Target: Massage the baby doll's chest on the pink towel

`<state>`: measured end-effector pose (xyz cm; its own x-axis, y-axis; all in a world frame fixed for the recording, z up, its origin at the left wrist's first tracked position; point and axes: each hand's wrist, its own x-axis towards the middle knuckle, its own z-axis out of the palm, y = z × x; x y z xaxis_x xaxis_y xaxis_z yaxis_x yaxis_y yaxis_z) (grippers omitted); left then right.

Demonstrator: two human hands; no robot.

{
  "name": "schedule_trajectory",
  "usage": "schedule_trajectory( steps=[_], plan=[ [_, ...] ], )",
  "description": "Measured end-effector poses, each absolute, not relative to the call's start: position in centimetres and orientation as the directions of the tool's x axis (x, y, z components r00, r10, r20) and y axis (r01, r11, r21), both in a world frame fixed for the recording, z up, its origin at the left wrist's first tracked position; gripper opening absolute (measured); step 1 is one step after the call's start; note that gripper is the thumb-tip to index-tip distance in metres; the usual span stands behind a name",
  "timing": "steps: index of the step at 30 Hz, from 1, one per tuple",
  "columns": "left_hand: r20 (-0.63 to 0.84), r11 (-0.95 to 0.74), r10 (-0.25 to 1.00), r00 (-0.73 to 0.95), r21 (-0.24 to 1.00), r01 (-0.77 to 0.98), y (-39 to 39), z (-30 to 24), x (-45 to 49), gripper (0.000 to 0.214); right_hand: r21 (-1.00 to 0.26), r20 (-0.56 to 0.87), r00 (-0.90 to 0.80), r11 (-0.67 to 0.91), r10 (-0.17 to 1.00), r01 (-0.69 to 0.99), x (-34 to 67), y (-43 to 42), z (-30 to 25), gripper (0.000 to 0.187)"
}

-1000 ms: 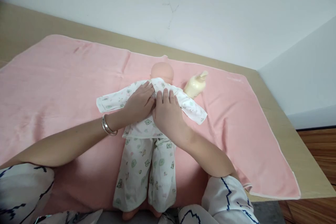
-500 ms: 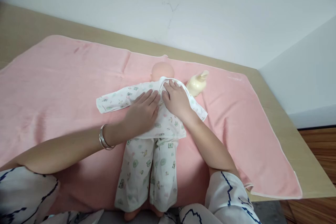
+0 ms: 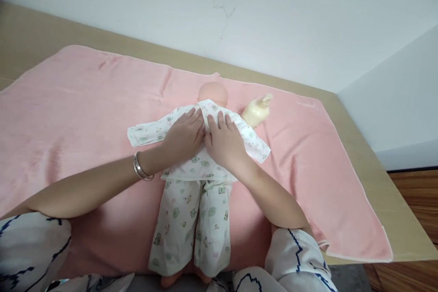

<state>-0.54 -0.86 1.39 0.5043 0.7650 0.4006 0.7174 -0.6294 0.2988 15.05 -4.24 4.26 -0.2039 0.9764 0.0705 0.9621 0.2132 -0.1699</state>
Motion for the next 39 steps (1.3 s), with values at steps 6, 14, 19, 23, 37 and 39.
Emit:
schedule_trajectory(
  steps=[6, 14, 19, 23, 37, 39],
  plan=[
    [0.393, -0.647, 0.749, 0.533, 0.264, 0.715, -3.3, 1.9, -0.1, 0.048, -0.224, 0.098, -0.176, 0.194, 0.98, 0.955, 16.6, -1.4, 4.0, 0.057],
    [0.32, -0.566, 0.825, 0.467, 0.447, 0.693, -0.9, 1.5, -0.4, 0.052, -0.07, 0.133, -0.258, 0.269, 0.957, 0.961, 13.6, -6.8, 4.2, 0.058],
    [0.372, -0.548, 0.836, 0.405, 0.507, 0.665, -1.3, 0.2, -0.3, 0.052, -0.155, 0.112, -0.277, 0.292, 0.954, 0.944, 15.1, -4.4, 4.3, 0.056],
    [0.431, -0.561, 0.825, 0.364, 0.555, 0.614, -1.3, -0.5, -0.5, 0.049, -0.208, 0.088, -0.226, 0.24, 0.97, 0.948, 16.7, -2.7, 5.0, 0.056],
    [0.473, -0.547, 0.83, 0.297, 0.583, 0.6, -1.0, -1.5, -0.5, 0.051, -0.323, 0.225, -0.259, 0.322, 0.939, 0.89, 15.2, -3.0, 3.5, 0.053],
    [0.474, -0.551, 0.828, 0.299, 0.586, 0.594, -1.0, -1.6, -0.5, 0.051, -0.343, 0.272, -0.244, 0.331, 0.931, 0.879, 15.3, -3.2, 3.7, 0.052]
  ],
)
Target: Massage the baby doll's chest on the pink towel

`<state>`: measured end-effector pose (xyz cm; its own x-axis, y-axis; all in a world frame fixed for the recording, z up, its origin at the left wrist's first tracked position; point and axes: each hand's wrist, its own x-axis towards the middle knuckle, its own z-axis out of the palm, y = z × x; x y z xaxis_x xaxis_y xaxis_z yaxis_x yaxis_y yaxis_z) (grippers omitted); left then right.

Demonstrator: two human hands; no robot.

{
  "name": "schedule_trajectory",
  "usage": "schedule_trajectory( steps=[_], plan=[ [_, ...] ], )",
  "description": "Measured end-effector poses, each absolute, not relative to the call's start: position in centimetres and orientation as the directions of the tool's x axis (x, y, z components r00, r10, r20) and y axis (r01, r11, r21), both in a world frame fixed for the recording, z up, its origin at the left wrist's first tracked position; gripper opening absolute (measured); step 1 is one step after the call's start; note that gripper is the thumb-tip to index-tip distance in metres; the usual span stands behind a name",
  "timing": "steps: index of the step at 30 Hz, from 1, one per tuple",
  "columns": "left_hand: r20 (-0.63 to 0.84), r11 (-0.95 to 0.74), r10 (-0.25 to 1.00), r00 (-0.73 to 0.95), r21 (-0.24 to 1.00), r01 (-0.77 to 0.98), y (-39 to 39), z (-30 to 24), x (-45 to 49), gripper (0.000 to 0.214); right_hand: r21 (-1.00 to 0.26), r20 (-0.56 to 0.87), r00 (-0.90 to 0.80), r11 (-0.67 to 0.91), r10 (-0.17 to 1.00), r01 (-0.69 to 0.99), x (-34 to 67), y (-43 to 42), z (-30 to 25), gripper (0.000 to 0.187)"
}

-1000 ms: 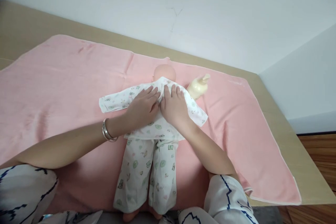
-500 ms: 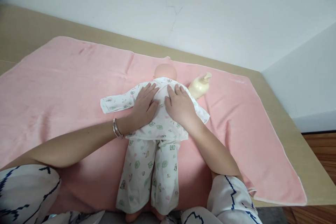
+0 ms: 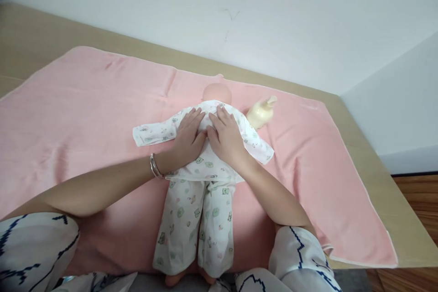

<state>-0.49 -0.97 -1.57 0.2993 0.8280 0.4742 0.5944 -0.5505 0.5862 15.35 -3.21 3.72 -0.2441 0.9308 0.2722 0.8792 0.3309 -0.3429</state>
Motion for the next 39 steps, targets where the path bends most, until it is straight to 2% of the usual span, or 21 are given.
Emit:
schedule_trajectory(
  steps=[4, 10, 16, 21, 25, 33, 39],
  plan=[
    [0.486, -0.563, 0.819, 0.304, 0.583, 0.586, -1.0, -1.5, -0.5, 0.051, -0.303, 0.403, -0.214, 0.35, 0.89, 0.886, 15.3, -4.0, 4.2, 0.052],
    [0.467, -0.551, 0.828, 0.31, 0.573, 0.607, -1.0, -1.1, -0.5, 0.05, -0.329, 0.245, -0.254, 0.327, 0.936, 0.886, 14.9, -3.5, 3.5, 0.053],
    [0.47, -0.559, 0.823, 0.318, 0.573, 0.599, -1.1, -1.0, -0.6, 0.051, -0.315, 0.426, -0.181, 0.333, 0.886, 0.889, 15.5, -4.0, 4.3, 0.054],
    [0.472, -0.549, 0.828, 0.303, 0.575, 0.606, -1.0, -1.1, -0.4, 0.05, -0.327, 0.307, -0.233, 0.332, 0.923, 0.885, 15.4, -2.6, 2.4, 0.05],
    [0.5, -0.576, 0.808, 0.311, 0.563, 0.592, -0.5, -1.7, -0.5, 0.05, -0.326, 0.312, -0.227, 0.328, 0.923, 0.887, 15.2, -2.0, 1.7, 0.05],
    [0.514, -0.609, 0.789, 0.337, 0.581, 0.54, 1.3, -2.9, -1.8, 0.053, -0.2, 0.266, -0.286, 0.343, 0.921, 0.918, 14.2, -1.7, 2.0, 0.053],
    [0.444, -0.538, 0.843, 0.305, 0.678, 0.5, 2.4, -1.9, -2.7, 0.053, -0.207, 0.185, -0.319, 0.354, 0.93, 0.912, 13.7, -2.5, 4.2, 0.054]
  ],
)
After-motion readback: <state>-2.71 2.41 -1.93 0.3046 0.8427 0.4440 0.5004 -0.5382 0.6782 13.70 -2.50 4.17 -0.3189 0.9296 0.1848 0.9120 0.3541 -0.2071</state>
